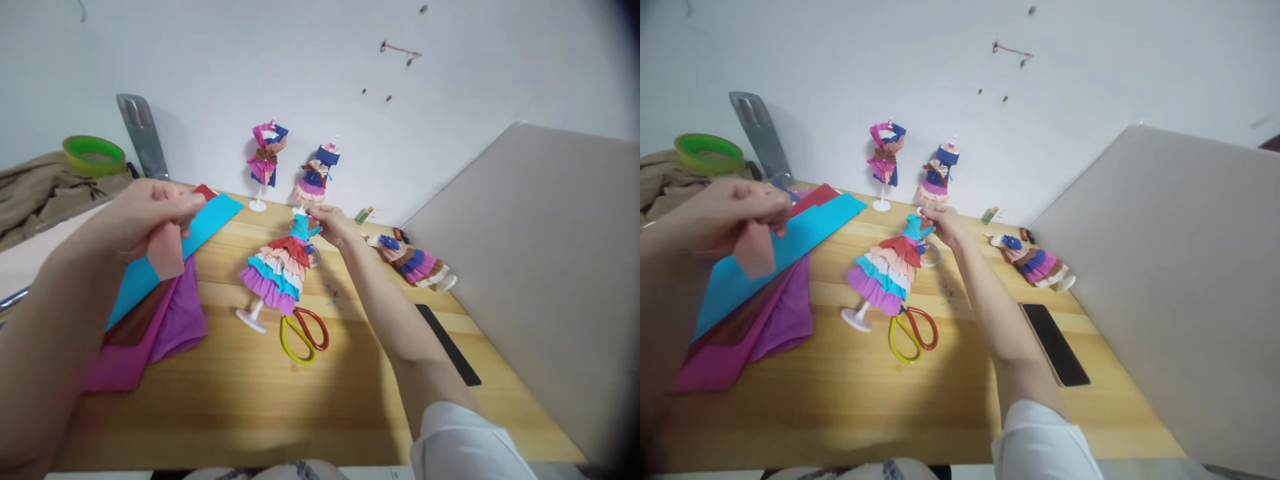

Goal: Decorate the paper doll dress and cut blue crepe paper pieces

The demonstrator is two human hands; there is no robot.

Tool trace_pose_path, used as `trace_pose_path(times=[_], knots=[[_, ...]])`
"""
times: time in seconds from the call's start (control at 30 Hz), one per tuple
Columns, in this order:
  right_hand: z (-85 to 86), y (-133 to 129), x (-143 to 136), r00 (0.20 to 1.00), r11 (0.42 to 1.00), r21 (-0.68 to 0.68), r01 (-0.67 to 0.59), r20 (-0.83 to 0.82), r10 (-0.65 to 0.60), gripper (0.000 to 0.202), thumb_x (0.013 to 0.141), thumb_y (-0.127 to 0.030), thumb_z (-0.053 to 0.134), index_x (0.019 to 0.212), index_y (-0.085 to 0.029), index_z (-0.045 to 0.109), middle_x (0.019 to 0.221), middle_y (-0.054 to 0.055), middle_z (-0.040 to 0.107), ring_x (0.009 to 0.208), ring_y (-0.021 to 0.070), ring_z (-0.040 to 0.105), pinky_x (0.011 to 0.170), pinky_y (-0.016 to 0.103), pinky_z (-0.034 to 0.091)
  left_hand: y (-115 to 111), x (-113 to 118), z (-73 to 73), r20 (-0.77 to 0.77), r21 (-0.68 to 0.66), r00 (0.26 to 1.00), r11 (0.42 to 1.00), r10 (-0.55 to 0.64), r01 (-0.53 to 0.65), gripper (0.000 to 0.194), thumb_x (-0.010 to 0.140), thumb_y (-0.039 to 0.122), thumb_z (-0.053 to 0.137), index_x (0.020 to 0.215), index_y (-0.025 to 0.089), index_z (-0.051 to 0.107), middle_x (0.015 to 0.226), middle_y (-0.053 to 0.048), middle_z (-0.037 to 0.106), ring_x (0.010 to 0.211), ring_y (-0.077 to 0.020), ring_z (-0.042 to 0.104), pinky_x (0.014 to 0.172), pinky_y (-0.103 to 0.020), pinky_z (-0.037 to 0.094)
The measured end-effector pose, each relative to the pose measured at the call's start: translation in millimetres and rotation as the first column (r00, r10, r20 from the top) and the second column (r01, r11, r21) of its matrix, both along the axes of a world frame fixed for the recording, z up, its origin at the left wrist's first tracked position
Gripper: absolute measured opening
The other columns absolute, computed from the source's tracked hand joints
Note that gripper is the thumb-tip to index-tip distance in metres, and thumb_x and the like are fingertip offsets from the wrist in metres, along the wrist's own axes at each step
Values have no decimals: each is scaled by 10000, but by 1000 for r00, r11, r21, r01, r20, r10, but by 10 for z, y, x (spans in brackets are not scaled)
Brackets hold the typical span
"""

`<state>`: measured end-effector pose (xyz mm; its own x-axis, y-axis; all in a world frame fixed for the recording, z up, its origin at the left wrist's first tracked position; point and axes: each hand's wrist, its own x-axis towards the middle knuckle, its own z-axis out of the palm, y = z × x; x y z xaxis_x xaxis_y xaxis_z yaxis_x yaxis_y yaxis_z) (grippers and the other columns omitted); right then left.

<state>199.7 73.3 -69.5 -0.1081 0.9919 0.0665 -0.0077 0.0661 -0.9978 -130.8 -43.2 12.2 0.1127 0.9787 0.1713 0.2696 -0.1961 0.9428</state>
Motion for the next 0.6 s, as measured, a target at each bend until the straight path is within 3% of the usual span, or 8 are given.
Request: trace_pose_path(times=[0.1,0.23,0.3,0.43,0.6], knots=[[-63,105,-253,992,991,-66,-117,39,120,274,529,-347,812,578,-156,622,441,-46,505,412,63,396,412,213,318,48,86,-88,-232,9,973,1000,-25,28,477,654,339,699,450,164,304,474,41,365,517,-64,363,581,-250,239],[-198,220,-519,969,968,-127,-218,90,230,231,558,-333,802,607,-155,663,494,-12,602,431,80,461,422,219,342,153,306,-278,-486,6,874,1000,-12,17,111,610,231,694,568,180,605,451,56,355,506,-99,373,561,-253,246],[-274,258,-601,955,956,-147,-253,121,271,219,578,-338,790,618,-154,677,519,2,632,438,86,483,420,219,335,226,380,-428,-519,12,852,996,-73,93,61,601,222,699,638,182,672,506,40,460,540,-109,425,568,-245,268],[-413,299,-689,930,946,-153,-286,193,312,183,627,-327,758,637,-155,698,531,4,648,432,77,479,411,214,309,355,420,-688,-515,-21,834,975,-200,221,73,647,252,662,662,192,700,538,38,511,542,-106,430,545,-233,274],[-521,324,-737,901,945,-116,-305,286,326,151,700,-267,689,602,-152,681,502,-2,631,443,85,501,444,218,345,431,491,-722,-528,-114,823,978,-209,176,96,639,266,690,612,173,697,501,44,465,535,-102,403,543,-242,245]])
